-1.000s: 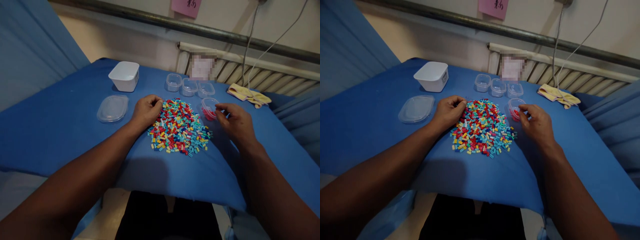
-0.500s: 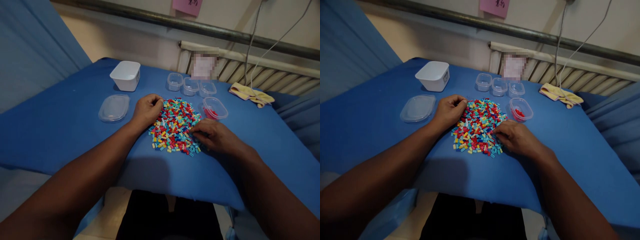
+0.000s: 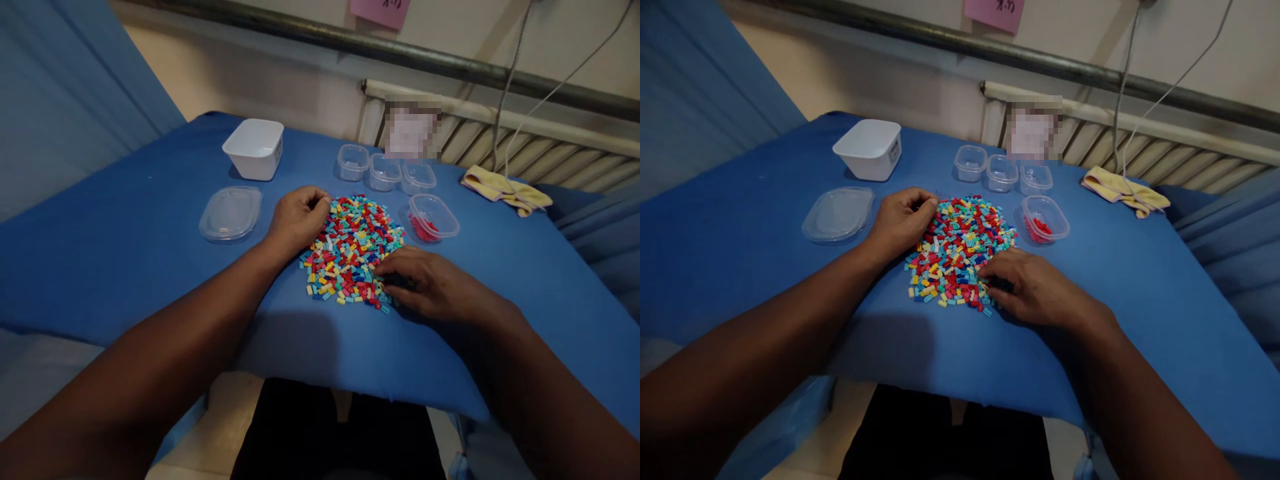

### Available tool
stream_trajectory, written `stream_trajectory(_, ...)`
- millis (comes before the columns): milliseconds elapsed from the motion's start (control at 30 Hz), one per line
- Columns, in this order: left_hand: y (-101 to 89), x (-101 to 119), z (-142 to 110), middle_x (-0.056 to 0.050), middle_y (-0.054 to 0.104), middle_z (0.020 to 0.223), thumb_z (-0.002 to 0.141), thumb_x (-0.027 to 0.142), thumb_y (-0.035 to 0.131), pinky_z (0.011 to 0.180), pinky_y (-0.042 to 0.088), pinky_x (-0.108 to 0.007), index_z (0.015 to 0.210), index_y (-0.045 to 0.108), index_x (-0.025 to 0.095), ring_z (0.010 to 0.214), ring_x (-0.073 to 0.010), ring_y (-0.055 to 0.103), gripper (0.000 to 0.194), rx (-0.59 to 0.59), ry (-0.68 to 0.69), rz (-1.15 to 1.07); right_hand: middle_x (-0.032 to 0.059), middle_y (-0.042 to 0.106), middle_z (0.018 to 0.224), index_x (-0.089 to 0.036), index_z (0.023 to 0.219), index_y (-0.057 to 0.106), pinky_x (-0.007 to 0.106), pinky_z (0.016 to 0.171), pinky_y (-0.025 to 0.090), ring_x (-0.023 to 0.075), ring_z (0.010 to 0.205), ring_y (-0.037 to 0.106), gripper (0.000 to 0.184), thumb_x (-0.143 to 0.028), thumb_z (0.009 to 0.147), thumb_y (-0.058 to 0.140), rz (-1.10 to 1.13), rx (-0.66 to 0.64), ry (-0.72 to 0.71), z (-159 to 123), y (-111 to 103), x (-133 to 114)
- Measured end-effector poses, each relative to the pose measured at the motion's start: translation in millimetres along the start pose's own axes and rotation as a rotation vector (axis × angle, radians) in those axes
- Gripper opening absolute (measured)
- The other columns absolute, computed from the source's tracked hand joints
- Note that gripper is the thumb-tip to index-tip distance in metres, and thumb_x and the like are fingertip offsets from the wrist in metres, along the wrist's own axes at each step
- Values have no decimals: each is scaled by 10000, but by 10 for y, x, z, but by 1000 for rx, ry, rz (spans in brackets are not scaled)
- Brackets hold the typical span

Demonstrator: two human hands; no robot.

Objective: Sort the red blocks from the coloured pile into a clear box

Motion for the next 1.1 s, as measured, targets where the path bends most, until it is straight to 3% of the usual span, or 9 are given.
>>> stream_trajectory(300, 10, -4, -4, -34, 757, 865, 980, 343, 635, 740, 497, -324, 942, 796, 196, 792, -198, 654, 221, -2, -12, -6, 105, 804, 1142, -227, 1248, 730, 443, 899, 587, 291, 1032, 750, 259, -191, 1002, 657, -114, -8, 94, 26, 86, 97)
stream_trajectory(433, 12, -15, 2, -26, 756, 849, 973, 336, 640, 736, 486, -322, 928, 797, 192, 778, -191, 654, 218, 0, -2, -17, 118, 811, 1167, -219, 1237, 740, 445, 890, 577, 313, 1043, 754, 243, -224, 1009, 656, -173, -11, 124, 39, 92, 51)
stream_trajectory(600, 13, -19, 9, -22, 760, 850, 969, 338, 641, 743, 487, -315, 933, 802, 183, 773, -186, 658, 227, -3, 5, -11, 107, 809, 1087, -198, 1218, 720, 406, 840, 562, 290, 976, 745, 281, -146, 961, 619, -186, -13, 148, 33, 35, -11)
stream_trajectory(800, 11, -19, 0, -30, 770, 877, 973, 348, 639, 757, 493, -312, 954, 806, 182, 797, -193, 661, 236, -6, -7, -12, 127, 775, 1110, -175, 1348, 642, 390, 817, 557, 270, 946, 725, 409, -128, 944, 603, -253, 126, 136, -66, -147, 107)
stream_trajectory(967, 9, -18, -1, -29, 762, 861, 967, 346, 643, 733, 479, -310, 945, 806, 178, 768, -185, 648, 235, 3, -8, -27, 99, 748, 1028, -193, 1219, 678, 377, 778, 554, 253, 894, 714, 266, -146, 971, 592, -263, 134, 108, -114, -214, 156)
stream_trajectory(1100, 11, -22, 2, -32, 762, 870, 968, 345, 642, 756, 492, -310, 951, 807, 177, 778, -187, 647, 236, -2, -13, -13, 94, 765, 1027, -206, 1173, 721, 382, 774, 562, 253, 882, 729, 226, -180, 969, 629, -312, 324, 158, -219, -486, 265)
Point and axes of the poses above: each hand's wrist, its own z-axis towards the middle knuckle, its own y-axis out of the palm, x = y × z, the point moved 7 cm from there along z, towards the middle knuckle
